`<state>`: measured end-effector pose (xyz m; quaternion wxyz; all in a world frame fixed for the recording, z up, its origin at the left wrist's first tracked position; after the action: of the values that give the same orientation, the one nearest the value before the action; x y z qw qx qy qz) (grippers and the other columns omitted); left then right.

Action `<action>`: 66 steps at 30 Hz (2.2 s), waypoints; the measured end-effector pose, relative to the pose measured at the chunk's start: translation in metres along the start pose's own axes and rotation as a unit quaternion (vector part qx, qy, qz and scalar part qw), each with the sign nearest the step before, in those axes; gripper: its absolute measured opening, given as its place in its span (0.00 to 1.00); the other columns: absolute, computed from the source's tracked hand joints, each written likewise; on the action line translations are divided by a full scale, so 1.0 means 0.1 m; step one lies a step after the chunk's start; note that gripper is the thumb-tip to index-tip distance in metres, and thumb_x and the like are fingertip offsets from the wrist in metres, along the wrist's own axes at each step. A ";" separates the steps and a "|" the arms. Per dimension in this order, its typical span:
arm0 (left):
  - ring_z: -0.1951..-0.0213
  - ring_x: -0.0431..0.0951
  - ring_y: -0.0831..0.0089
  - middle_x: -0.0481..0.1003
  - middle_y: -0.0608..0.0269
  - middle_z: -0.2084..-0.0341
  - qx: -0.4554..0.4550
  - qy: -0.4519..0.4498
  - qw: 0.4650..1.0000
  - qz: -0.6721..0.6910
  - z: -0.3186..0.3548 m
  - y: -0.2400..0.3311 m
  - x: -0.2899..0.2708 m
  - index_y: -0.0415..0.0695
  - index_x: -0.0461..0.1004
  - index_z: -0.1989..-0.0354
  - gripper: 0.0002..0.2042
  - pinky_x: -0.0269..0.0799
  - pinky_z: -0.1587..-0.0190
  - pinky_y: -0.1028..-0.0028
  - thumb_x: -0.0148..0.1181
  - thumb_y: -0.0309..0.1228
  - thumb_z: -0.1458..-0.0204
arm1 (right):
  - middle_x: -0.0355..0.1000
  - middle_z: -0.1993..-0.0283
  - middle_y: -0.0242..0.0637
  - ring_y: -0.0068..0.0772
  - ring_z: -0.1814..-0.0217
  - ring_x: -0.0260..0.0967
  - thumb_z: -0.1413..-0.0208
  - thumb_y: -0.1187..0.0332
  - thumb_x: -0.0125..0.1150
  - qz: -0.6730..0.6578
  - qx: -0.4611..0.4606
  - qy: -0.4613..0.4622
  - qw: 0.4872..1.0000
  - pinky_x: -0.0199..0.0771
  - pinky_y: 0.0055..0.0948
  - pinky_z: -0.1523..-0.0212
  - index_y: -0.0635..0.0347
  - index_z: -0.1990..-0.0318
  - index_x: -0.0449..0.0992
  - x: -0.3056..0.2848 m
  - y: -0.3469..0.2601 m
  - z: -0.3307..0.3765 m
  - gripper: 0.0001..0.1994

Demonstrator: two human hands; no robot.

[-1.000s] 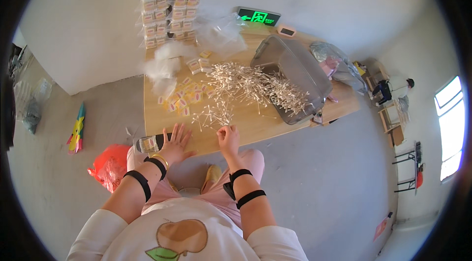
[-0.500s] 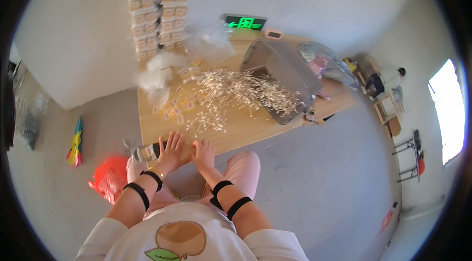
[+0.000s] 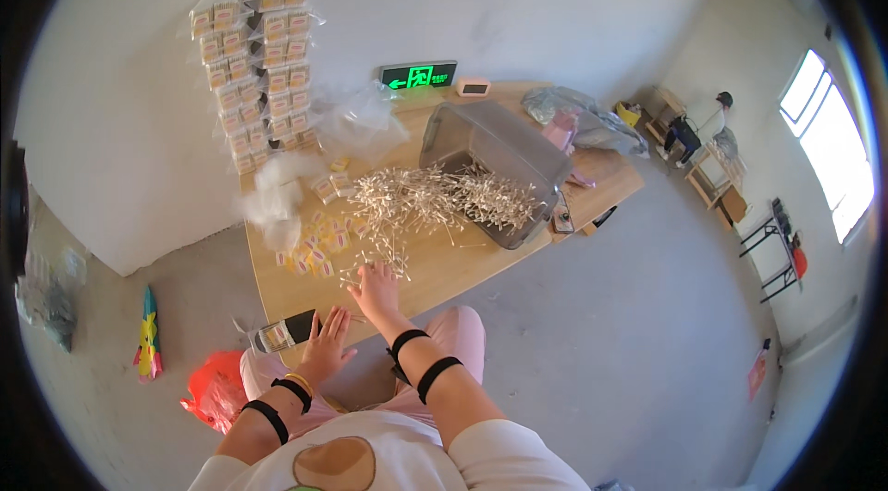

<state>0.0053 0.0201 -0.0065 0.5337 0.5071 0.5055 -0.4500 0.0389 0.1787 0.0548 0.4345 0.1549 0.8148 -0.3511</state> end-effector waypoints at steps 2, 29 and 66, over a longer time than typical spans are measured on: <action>0.23 0.43 0.62 0.47 0.57 0.24 -0.004 -0.005 1.000 -0.007 -0.02 0.02 0.01 0.40 0.43 0.24 0.48 0.36 0.25 0.44 0.60 0.53 0.47 | 0.70 0.55 0.40 0.48 0.46 0.67 0.52 0.63 0.70 0.048 0.007 -0.028 0.998 0.67 0.48 0.46 0.53 0.65 0.77 0.12 0.05 -0.06 0.09; 0.23 0.43 0.60 0.44 0.52 0.24 -0.034 -0.015 0.999 -0.012 0.04 0.14 -0.14 0.38 0.43 0.24 0.50 0.38 0.25 0.47 0.64 0.47 0.50 | 0.75 0.64 0.40 0.43 0.59 0.74 0.50 0.68 0.70 -0.150 -0.015 -0.108 0.983 0.75 0.40 0.58 0.57 0.66 0.79 0.21 0.23 0.39 0.06; 0.22 0.41 0.62 0.44 0.55 0.23 -0.010 -0.005 0.999 -0.038 -0.12 0.04 -0.25 0.41 0.46 0.24 0.42 0.34 0.24 0.50 0.52 0.54 0.40 | 0.73 0.58 0.35 0.46 0.49 0.68 0.50 0.68 0.68 -0.084 -0.020 -0.032 0.996 0.66 0.45 0.50 0.48 0.62 0.79 0.00 0.29 0.30 0.07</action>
<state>0.0067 0.0312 0.0191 0.5233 0.4799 0.5266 -0.4675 0.0728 0.1778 0.0306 0.4321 0.0666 0.8175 -0.3748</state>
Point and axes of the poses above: each hand's wrist, its own z-axis away from the middle knuckle, its own x-axis out of the palm, y = z × x, the point moved 9 cm from there along -z, towards the middle knuckle
